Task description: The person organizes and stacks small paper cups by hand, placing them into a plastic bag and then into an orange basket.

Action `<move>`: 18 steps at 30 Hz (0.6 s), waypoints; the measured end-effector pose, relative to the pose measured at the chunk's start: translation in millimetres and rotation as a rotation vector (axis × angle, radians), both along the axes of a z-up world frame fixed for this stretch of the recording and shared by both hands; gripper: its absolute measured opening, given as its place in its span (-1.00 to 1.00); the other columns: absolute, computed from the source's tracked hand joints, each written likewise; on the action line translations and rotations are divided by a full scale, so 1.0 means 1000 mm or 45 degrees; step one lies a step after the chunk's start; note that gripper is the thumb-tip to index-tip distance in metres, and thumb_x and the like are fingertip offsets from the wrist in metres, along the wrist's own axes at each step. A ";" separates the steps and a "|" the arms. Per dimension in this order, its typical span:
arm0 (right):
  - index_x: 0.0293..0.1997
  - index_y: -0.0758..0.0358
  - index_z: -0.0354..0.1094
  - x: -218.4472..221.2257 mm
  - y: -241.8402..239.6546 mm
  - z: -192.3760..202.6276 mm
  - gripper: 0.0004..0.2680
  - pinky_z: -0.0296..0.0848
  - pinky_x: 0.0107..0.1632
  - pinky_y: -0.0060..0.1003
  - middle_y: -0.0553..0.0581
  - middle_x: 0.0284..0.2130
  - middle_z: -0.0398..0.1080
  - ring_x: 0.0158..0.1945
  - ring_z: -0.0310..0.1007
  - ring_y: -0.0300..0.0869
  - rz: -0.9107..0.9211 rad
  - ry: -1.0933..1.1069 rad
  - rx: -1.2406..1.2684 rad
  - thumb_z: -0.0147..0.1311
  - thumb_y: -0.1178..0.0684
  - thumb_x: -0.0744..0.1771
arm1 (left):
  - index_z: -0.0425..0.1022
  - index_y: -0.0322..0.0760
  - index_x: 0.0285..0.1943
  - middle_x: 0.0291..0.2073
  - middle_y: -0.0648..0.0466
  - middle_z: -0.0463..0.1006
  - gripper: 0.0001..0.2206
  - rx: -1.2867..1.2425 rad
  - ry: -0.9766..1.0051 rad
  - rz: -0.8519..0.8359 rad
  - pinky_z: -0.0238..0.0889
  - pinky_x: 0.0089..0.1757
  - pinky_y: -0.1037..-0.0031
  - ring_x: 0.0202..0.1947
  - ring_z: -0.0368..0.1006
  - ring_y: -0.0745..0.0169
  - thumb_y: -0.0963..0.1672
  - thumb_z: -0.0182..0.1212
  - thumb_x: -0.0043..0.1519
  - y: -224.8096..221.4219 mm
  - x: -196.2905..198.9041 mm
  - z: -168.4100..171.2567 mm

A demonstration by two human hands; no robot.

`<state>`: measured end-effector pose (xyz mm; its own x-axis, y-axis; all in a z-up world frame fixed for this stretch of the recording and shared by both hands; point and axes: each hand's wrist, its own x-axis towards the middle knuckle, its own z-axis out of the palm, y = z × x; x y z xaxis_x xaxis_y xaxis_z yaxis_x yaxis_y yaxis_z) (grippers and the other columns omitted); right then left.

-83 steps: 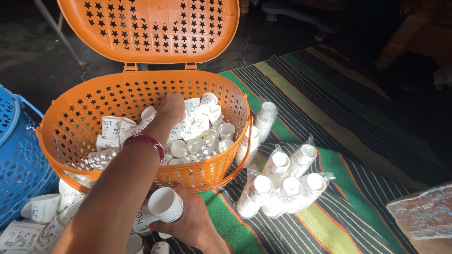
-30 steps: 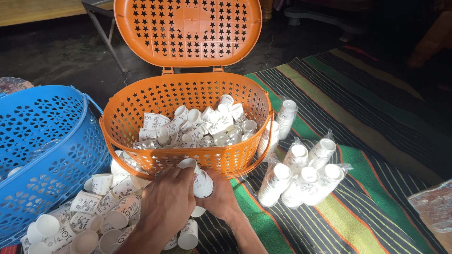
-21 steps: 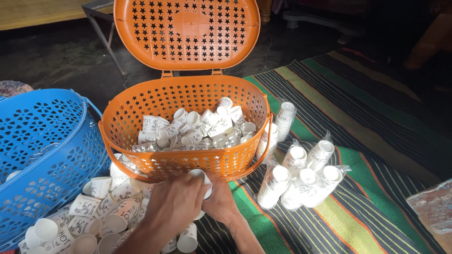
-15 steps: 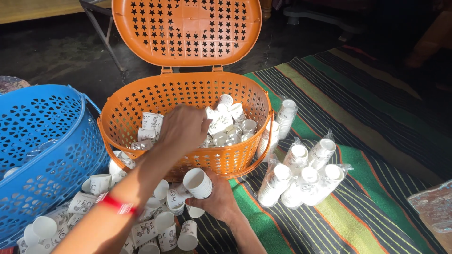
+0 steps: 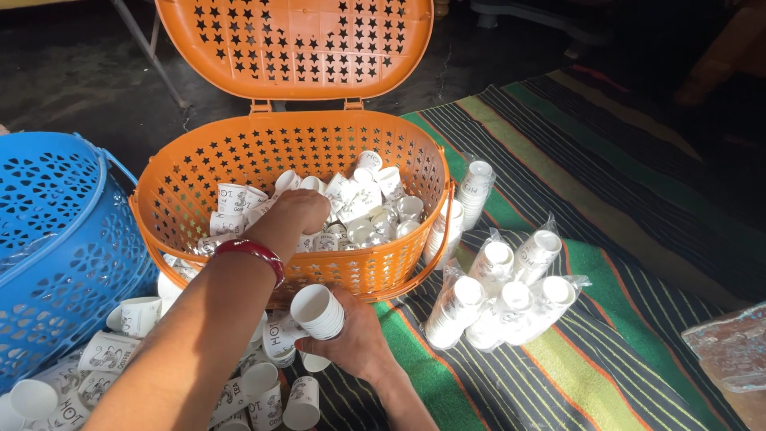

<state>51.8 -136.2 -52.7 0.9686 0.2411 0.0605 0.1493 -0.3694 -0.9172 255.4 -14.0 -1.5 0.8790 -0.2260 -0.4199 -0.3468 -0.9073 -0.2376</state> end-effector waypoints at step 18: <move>-0.01 0.19 0.45 -0.002 0.000 0.002 -0.60 0.56 0.01 -0.27 0.08 -0.20 0.60 -0.09 0.63 -0.18 -0.010 0.036 0.112 0.47 0.05 0.11 | 0.67 -0.32 -0.15 -0.20 -0.18 0.65 -0.83 -0.345 -0.632 0.008 0.47 -0.06 0.29 -0.09 0.60 0.01 -0.29 0.18 0.20 0.020 -0.062 0.073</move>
<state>49.4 -136.6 -50.4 0.9721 0.2285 0.0535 0.1200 -0.2882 -0.9500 193.1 6.2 71.7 0.9579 -0.2624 0.1162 -0.2473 -0.9603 -0.1291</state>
